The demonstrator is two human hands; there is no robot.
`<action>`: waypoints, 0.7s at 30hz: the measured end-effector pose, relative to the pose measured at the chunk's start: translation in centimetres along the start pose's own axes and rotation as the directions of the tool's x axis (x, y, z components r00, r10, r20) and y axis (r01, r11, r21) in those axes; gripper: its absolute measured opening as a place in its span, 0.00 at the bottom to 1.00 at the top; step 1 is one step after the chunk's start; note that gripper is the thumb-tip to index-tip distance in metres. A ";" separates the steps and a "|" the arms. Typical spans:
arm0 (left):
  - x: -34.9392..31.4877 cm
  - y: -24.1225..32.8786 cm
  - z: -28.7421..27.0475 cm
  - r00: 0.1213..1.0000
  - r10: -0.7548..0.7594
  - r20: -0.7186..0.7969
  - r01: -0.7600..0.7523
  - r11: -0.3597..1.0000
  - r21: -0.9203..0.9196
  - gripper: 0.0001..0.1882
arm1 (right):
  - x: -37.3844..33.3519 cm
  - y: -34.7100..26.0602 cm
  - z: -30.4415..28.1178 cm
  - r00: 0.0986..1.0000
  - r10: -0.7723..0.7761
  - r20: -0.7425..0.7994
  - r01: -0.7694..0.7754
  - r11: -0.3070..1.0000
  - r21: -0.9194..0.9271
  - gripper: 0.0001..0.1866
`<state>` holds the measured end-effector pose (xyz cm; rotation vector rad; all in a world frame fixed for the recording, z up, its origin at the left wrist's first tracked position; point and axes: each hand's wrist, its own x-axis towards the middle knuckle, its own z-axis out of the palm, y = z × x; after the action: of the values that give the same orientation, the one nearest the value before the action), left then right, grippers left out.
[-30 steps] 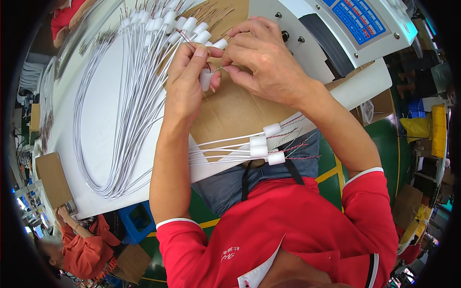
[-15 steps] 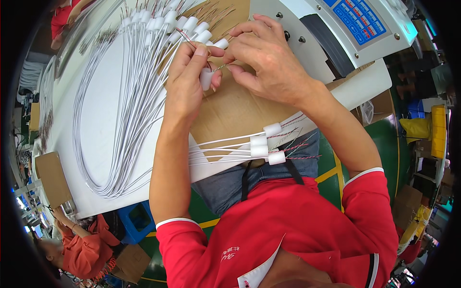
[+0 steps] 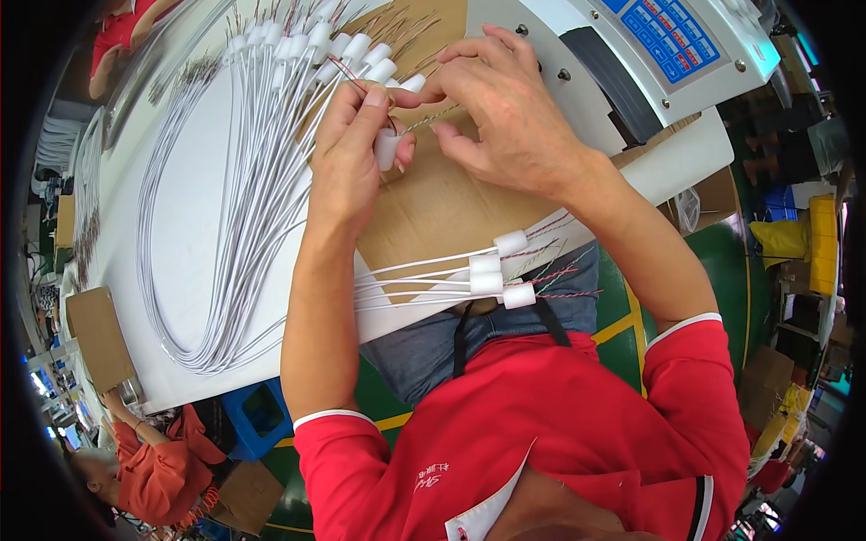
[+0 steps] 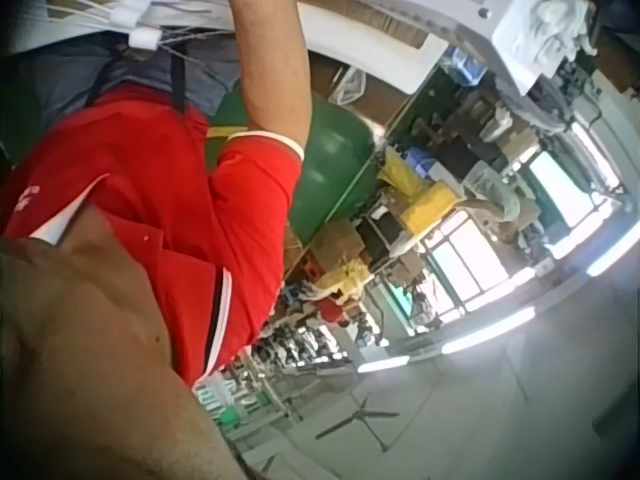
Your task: The person twists wire ends on cables using a tabletop wire twisting machine and arranges the cables on the workbench by hand.
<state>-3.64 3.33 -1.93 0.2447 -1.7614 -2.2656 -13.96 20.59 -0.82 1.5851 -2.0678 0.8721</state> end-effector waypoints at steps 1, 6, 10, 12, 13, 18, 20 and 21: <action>0.0 0.0 0.0 1.000 0.000 0.001 0.000 1.000 0.000 0.14 | 0.0 0.1 -0.1 1.000 0.004 0.019 -0.003 0.999 -0.034 0.16; 0.1 -0.1 -0.2 1.000 -0.007 0.011 0.007 1.000 0.014 0.14 | -0.3 0.3 -0.2 0.999 -0.021 0.031 0.021 1.000 -0.014 0.15; 0.1 -0.2 -0.2 1.000 -0.013 0.013 0.013 1.000 -0.021 0.14 | -0.1 0.2 0.4 0.997 -0.080 0.018 0.080 0.997 0.010 0.11; 0.0 -0.1 -0.1 1.000 -0.004 0.015 0.004 1.000 0.007 0.14 | 0.1 0.1 0.2 0.996 -0.080 0.037 0.079 0.997 0.005 0.10; 0.0 -0.2 -0.1 1.000 -0.005 0.016 0.005 1.000 0.008 0.14 | 0.2 0.0 0.1 0.995 -0.080 0.057 0.080 0.997 0.002 0.09; -0.1 -0.1 -0.1 1.000 0.000 0.016 0.000 1.000 0.005 0.14 | 0.1 0.5 -1.0 0.997 -0.055 0.056 0.060 0.994 -0.088 0.06; 0.0 -0.1 -0.2 1.000 -0.007 0.019 0.006 1.000 0.014 0.13 | 0.0 0.6 -1.3 0.997 -0.035 0.069 0.043 0.990 -0.131 0.06; 0.0 -0.1 -0.3 1.000 -0.014 0.024 0.013 1.000 0.025 0.11 | 0.0 0.5 -1.2 0.997 -0.038 0.062 0.046 0.991 -0.125 0.07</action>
<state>-3.54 3.12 -2.06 0.2355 -1.8064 -2.2663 -14.55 21.54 -0.06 1.5986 -2.0784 0.6734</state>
